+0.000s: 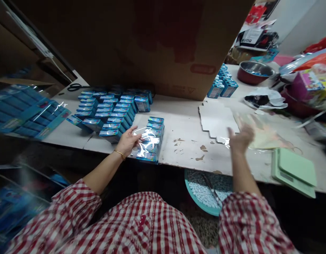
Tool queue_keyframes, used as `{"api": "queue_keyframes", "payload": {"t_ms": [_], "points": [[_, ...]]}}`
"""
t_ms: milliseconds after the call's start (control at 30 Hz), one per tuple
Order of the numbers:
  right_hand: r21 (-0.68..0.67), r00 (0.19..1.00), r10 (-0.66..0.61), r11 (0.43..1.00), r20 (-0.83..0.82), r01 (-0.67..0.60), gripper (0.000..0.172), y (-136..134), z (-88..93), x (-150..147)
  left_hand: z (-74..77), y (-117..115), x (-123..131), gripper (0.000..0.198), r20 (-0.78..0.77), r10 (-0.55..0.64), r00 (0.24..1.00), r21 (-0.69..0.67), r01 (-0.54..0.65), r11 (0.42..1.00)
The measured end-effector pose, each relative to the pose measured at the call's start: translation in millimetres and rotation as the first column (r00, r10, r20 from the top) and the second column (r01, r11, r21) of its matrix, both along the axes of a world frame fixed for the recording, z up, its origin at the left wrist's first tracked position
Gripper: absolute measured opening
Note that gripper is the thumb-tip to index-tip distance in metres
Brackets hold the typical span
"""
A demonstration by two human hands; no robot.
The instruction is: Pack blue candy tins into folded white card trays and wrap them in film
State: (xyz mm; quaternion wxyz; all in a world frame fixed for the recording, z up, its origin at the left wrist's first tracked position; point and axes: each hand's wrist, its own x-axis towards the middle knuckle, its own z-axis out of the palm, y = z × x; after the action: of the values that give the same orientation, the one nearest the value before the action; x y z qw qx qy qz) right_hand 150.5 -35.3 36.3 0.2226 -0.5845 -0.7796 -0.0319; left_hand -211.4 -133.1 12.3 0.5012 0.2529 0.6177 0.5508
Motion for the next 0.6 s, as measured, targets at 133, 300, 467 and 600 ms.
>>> {"api": "queue_keyframes", "payload": {"t_ms": [133, 300, 467, 600], "points": [[0.075, 0.908, 0.418, 0.905, 0.03, -0.419, 0.051, -76.7, -22.2, -114.8, 11.1, 0.2, 8.2, 0.076, 0.024, 0.005, 1.0, -0.004, -0.005, 1.0], [0.23, 0.843, 0.508, 0.811, 0.177, -0.538, 0.033, -124.0, -37.5, -179.8, 22.2, -12.7, 6.4, 0.07, 0.108, 0.018, 0.994, 0.043, -0.023, 0.999], [0.327, 0.847, 0.518, 0.786, 0.117, -0.525, 0.035, -121.7, -41.8, -192.7, 16.7, -23.6, -1.0, 0.065, 0.234, 0.03, 0.972, 0.051, -0.043, 0.998], [0.32, 0.881, 0.45, 0.821, 0.143, -0.472, 0.03, -118.1, -36.4, -193.7, 16.5, -40.0, -14.4, 0.063, -0.186, 0.077, 0.979, 0.166, -0.046, 0.985]]}}
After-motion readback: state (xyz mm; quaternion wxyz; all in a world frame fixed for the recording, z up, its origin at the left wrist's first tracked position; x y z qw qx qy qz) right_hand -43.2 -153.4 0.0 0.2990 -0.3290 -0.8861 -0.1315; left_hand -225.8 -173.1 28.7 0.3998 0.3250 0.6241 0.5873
